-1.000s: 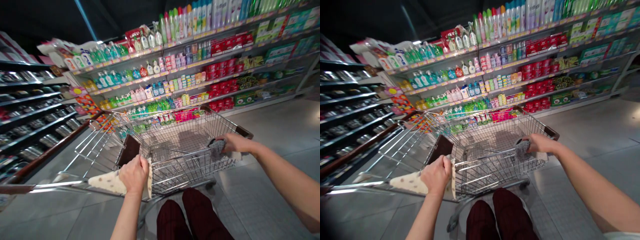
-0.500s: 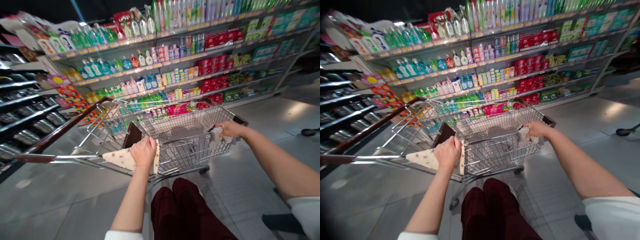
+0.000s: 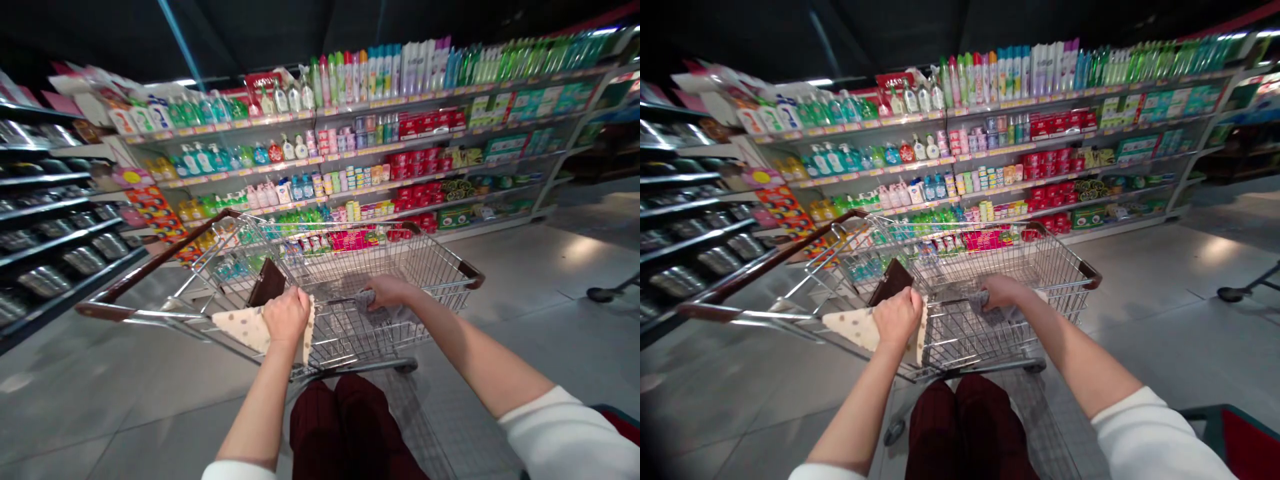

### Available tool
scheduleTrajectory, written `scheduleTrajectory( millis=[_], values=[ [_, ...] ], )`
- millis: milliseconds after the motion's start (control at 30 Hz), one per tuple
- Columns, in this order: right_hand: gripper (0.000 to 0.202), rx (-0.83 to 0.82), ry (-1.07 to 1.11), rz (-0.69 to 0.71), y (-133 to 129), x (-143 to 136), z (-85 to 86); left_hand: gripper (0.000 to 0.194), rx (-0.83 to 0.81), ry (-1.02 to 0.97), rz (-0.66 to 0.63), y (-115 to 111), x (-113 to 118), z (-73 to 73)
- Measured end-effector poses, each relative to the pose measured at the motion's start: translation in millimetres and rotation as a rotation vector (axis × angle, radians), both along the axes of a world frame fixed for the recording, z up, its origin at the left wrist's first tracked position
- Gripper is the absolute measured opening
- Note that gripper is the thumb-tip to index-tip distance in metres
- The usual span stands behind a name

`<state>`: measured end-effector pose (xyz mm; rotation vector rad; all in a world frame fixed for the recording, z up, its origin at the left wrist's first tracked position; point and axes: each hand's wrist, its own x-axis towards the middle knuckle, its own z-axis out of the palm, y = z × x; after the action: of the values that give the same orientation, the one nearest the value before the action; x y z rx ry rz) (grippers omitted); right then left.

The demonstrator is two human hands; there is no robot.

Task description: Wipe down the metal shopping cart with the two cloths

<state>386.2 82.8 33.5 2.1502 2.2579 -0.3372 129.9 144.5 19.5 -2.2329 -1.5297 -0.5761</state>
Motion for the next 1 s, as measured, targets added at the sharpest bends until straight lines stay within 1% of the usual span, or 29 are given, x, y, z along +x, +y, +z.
scheduleTrajectory(
  millis=[167, 267, 400, 533, 600, 667, 767, 900, 1000],
  values=[
    [0.035, -0.02, 0.087, 0.028, 0.7, 8.8, -5.4, 0.047, -0.021, 0.003, -0.017, -4.6, -4.8, 1.1],
    [0.036, -0.086, 0.197, 0.01, 1.8, 10.3, -6.9, 0.046, -0.047, 0.005, -0.058, -7.0, -8.5, 0.6],
    [0.043, -0.184, 0.315, -0.027, 4.3, 12.9, -7.1, 0.042, -0.082, -0.04, -0.097, -8.8, -11.9, -0.6],
    [0.05, -0.221, 0.45, -0.03, 5.0, 18.3, -12.7, 0.041, -0.131, -0.102, -0.16, -9.7, -14.8, -2.6],
    [0.047, -0.258, 0.535, -0.053, 5.2, 19.5, -17.9, 0.04, -0.148, -0.099, -0.198, -8.9, -17.0, -4.7],
    [0.041, -0.292, 0.606, -0.108, 5.4, 19.0, -22.7, 0.038, -0.143, -0.089, -0.224, -7.5, -19.6, -7.7],
    [0.037, -0.295, 0.646, -0.184, 5.1, 16.0, -25.4, 0.034, -0.088, -0.087, -0.257, -5.0, -22.7, -12.7],
    [0.035, -0.242, 0.592, -0.164, 3.9, 11.8, -24.0, 0.029, 0.063, -0.12, -0.274, -2.5, -23.6, -19.3],
    [0.036, -0.235, 0.583, -0.192, 4.5, 10.9, -26.5, 0.027, 0.181, -0.179, -0.302, -1.1, -22.6, -24.0]
  ],
)
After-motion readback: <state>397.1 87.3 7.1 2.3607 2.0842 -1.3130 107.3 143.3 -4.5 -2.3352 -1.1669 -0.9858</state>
